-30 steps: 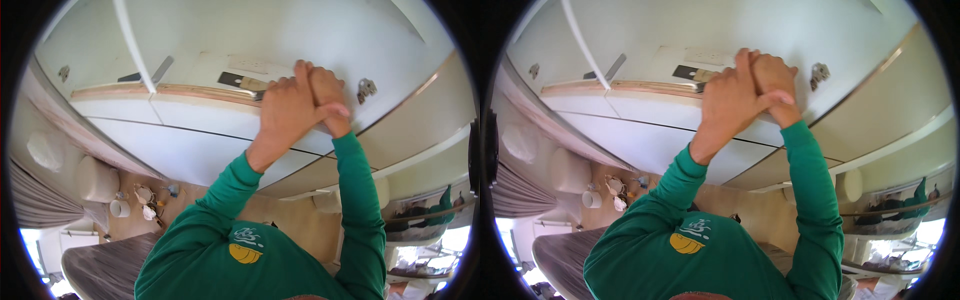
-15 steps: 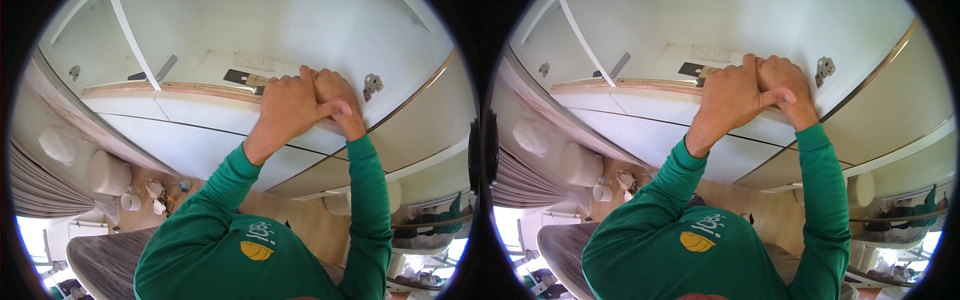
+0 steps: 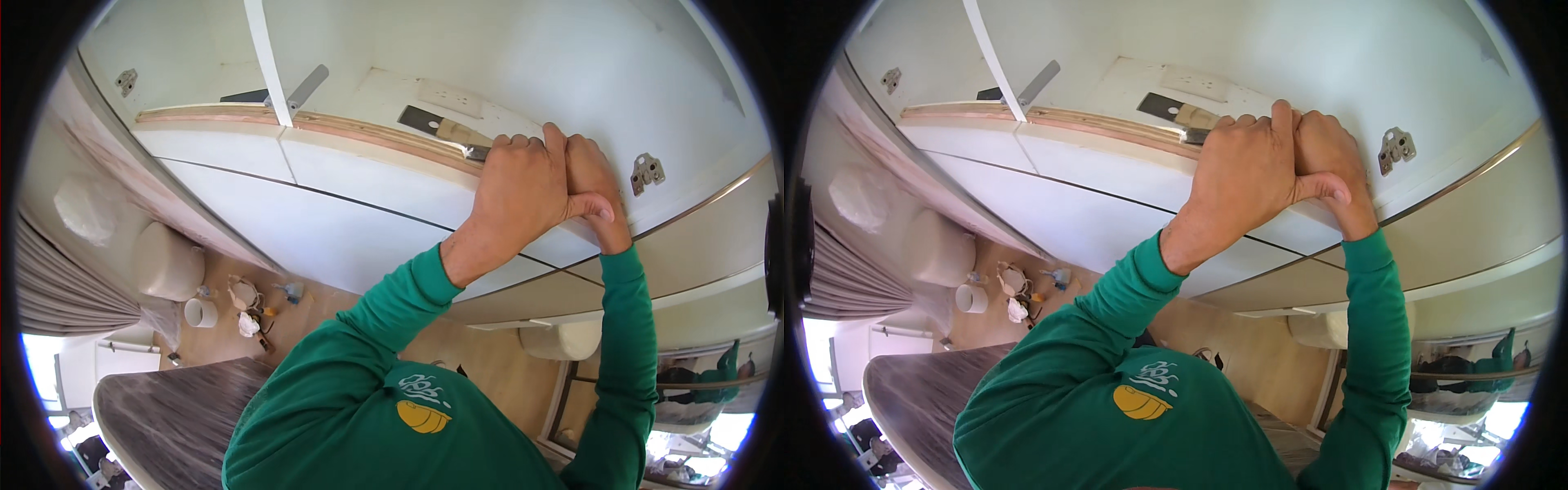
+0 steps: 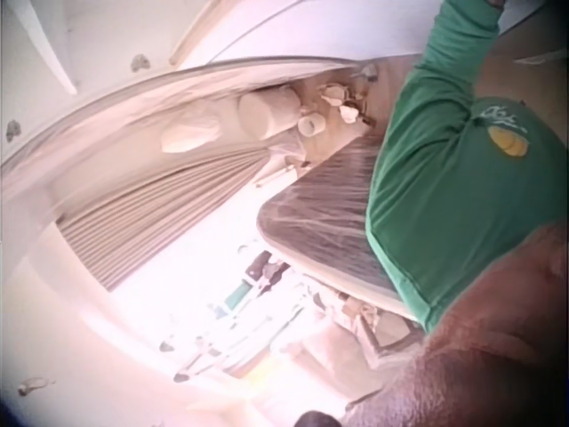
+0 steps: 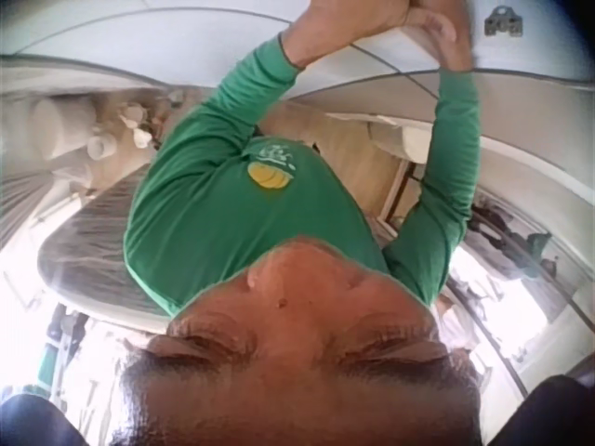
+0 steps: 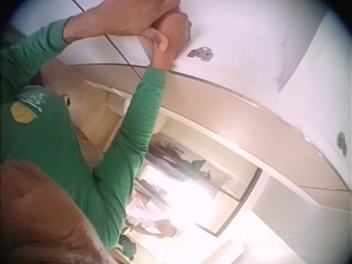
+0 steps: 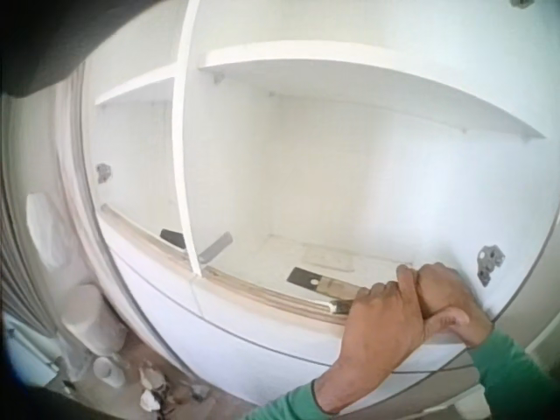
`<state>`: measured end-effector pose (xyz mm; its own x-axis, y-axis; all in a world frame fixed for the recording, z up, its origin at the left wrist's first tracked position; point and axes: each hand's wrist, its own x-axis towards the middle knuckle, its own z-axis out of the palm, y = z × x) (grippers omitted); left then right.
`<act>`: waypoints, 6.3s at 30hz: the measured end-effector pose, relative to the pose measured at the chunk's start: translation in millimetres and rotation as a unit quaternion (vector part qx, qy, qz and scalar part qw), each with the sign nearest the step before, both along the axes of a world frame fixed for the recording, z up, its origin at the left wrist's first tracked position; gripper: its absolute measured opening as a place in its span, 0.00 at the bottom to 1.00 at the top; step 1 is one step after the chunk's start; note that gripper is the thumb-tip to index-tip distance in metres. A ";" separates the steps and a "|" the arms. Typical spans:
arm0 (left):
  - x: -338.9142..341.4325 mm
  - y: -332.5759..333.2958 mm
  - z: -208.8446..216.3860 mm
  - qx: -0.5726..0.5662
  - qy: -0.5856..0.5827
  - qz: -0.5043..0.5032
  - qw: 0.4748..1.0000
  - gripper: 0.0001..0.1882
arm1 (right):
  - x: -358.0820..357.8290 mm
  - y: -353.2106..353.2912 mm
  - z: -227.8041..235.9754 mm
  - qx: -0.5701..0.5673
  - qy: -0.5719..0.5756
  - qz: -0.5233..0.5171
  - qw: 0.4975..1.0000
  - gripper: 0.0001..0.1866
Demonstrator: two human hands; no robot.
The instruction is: The person scrapes the edge of a white cabinet with a scraper tool.
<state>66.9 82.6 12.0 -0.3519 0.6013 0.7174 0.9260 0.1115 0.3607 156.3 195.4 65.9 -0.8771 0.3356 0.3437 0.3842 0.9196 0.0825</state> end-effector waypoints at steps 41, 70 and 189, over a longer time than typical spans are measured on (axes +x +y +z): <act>-5.1 -4.7 3.5 0.009 0.050 0.021 0.998 0.59 | -14.3 3.9 3.8 -0.079 -0.062 -0.059 0.993 0.16; -13.7 -4.3 15.8 -0.033 0.009 -0.017 0.999 0.56 | -11.8 -1.5 4.8 -0.040 -0.036 -0.045 0.997 0.10; -45.7 -47.4 2.3 0.075 0.054 0.098 0.991 0.61 | -60.3 -33.1 6.7 0.007 -0.024 0.167 0.986 0.15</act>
